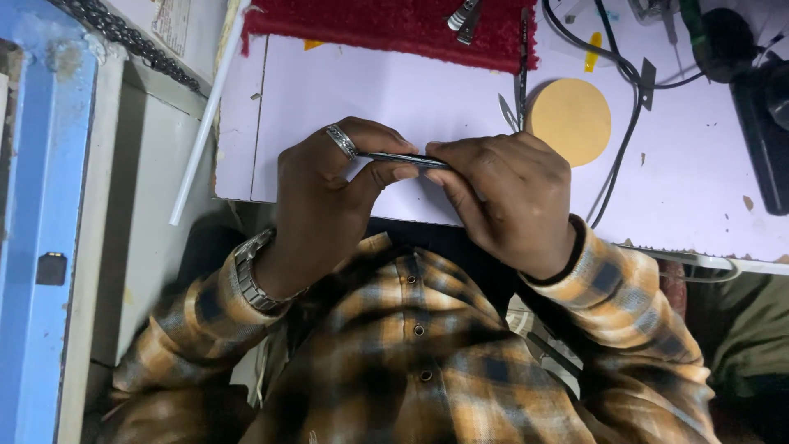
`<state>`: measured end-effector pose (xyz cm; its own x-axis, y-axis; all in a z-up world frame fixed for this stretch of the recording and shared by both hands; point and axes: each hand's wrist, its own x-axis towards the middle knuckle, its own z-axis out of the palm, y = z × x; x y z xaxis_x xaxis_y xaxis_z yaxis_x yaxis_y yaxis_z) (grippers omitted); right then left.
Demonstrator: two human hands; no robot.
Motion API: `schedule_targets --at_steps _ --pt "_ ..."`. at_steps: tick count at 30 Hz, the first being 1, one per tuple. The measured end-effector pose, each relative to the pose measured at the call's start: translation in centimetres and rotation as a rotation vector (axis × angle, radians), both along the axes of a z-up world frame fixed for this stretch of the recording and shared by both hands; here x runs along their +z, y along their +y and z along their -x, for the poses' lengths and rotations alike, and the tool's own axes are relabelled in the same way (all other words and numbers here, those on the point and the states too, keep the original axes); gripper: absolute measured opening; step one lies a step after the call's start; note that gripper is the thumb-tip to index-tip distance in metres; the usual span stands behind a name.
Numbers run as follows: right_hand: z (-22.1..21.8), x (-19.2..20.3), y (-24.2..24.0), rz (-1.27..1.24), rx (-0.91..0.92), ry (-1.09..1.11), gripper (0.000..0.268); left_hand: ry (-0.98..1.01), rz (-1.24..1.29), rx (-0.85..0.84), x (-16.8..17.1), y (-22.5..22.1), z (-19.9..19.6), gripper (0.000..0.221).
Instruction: Reassembling a smartphone by attaching the back cover and inserting a SIM card tray
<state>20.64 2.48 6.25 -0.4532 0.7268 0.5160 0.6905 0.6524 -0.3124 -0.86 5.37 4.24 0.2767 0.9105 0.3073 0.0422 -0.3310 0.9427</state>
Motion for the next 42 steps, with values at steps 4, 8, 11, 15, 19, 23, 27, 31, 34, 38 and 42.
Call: schedule_targets --at_steps 4,8,11,15,19,23,27,31,34,38,42 --pt "-0.4 -1.7 -0.2 0.035 -0.142 -0.063 0.019 0.056 -0.018 0.045 -0.3 0.3 0.0 0.011" --pt "-0.4 -1.1 0.3 -0.025 0.029 0.021 0.009 0.035 0.083 0.042 0.2 0.6 -0.1 0.012" --pt "-0.3 -0.7 0.4 -0.037 0.078 0.016 0.008 0.033 0.086 0.04 -0.2 0.6 -0.2 0.013" --pt "-0.3 -0.5 0.5 -0.029 0.074 -0.012 0.012 -0.013 0.069 0.017 -0.6 0.7 -0.2 0.012" --pt "-0.3 -0.8 0.5 -0.023 0.072 0.016 0.006 0.022 0.099 0.044 -0.5 0.8 -0.3 0.012" --pt "-0.4 -0.8 0.6 -0.056 0.065 -0.038 0.01 0.009 0.113 0.032 -0.5 0.9 -0.3 0.013" --pt "-0.3 -0.3 0.7 -0.011 0.056 -0.045 0.009 0.008 0.115 0.02 -0.6 1.0 -0.3 0.015" --pt "-0.3 -0.2 0.7 -0.007 0.062 -0.053 0.011 0.022 0.14 0.036 -0.6 1.1 -0.4 0.014" --pt "-0.3 -0.3 0.7 -0.005 0.072 -0.049 0.01 0.025 0.119 0.035 -0.8 1.1 -0.3 0.018" --pt "-0.2 -0.3 0.6 -0.011 0.062 -0.045 0.012 0.038 0.093 0.048 -1.1 1.1 -0.3 0.016" --pt "-0.2 -0.2 0.7 -0.003 0.077 -0.051 0.012 0.043 0.096 0.046 -1.0 1.1 -0.3 0.018"
